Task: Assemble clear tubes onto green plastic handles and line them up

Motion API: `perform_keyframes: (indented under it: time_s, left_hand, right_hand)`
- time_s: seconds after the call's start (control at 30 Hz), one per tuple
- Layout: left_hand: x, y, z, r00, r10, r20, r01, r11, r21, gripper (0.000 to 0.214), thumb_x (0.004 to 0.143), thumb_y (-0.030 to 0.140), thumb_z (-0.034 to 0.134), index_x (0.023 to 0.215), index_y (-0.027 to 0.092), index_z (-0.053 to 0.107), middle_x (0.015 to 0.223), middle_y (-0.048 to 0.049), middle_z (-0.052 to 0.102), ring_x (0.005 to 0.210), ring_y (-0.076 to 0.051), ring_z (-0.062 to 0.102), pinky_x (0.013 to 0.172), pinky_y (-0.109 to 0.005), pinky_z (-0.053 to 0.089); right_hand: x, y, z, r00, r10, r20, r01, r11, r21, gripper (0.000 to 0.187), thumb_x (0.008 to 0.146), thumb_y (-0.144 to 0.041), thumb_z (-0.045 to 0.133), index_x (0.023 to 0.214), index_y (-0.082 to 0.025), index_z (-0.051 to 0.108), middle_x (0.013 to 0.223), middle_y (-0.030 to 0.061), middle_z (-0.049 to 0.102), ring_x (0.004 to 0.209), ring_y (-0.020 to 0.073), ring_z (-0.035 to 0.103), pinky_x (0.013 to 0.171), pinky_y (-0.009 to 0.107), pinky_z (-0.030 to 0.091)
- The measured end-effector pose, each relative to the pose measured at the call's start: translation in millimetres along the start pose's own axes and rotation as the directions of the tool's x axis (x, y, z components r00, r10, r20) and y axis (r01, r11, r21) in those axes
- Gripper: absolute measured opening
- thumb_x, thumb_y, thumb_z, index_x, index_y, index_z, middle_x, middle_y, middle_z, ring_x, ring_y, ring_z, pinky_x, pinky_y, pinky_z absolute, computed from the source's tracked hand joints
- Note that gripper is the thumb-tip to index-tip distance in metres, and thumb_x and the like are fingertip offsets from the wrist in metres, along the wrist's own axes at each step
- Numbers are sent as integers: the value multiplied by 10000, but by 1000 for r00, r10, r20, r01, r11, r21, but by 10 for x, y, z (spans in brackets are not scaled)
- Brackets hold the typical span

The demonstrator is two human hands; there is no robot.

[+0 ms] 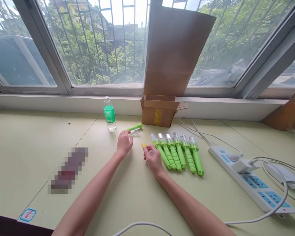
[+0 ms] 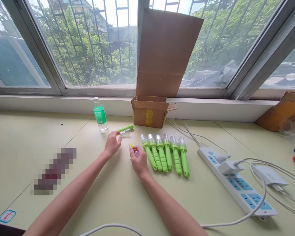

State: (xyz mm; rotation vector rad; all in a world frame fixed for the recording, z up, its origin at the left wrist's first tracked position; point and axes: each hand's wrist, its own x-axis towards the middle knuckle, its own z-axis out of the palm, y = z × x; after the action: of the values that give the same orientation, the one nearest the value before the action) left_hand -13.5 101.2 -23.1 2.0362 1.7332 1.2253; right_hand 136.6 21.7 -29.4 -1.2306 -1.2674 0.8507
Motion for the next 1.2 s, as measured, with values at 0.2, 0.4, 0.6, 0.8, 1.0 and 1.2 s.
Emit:
perform_keyframes:
  time_s: [0.2,0.4,0.6,0.8,1.0,1.2]
  left_hand:
    - [18,-195,-19,984,49,172,-91,965,245,536,803,120,418,1331,198,364,1363,-127,443,1271,-295,365,994,-472,301]
    - [-33,-218,-28,987,42,157,-102,912,397,520,834,226,418,1349,206,355,1313,-136,474,1211,-309,400,1025,-515,246]
    - [72,-219,9,981,49,185,-132,874,467,509,844,219,376,1351,183,347,1399,-127,381,1304,-272,291,1074,-517,174]
    - [145,-253,53,983,33,178,-121,853,508,451,845,245,393,1290,177,420,1221,-153,527,1173,-306,426,1035,-572,187]
    - [120,-237,51,997,-20,77,-21,874,486,264,849,254,422,1014,134,590,1003,-161,602,999,-310,525,929,-518,322]
    - [136,-119,-120,955,-273,-116,250,951,-185,278,858,284,426,1051,167,589,913,-99,649,783,-210,599,713,-342,454]
  right_hand:
    - [2,-8,0,1000,-10,13,10,1000,-2,374,774,-551,559,765,-177,589,608,11,556,481,143,511,446,254,416]
    - [8,-4,-1,1000,-27,10,27,999,-44,368,773,-541,561,739,-176,585,608,9,567,476,134,509,471,251,418]
    - [5,15,0,1000,-11,18,11,1000,-26,343,785,-509,562,757,-168,585,636,4,549,486,114,492,436,222,407]
    - [-4,3,-1,999,-21,24,22,998,-51,316,803,-479,555,738,-171,578,620,-10,529,469,105,488,458,221,409]
    - [-1,-2,-4,999,-21,33,22,999,-48,311,805,-474,556,744,-169,575,629,-8,537,471,106,494,460,223,409]
    - [-5,11,-3,1000,-13,28,13,1000,-24,333,793,-489,565,751,-161,606,627,1,549,480,110,493,447,224,410]
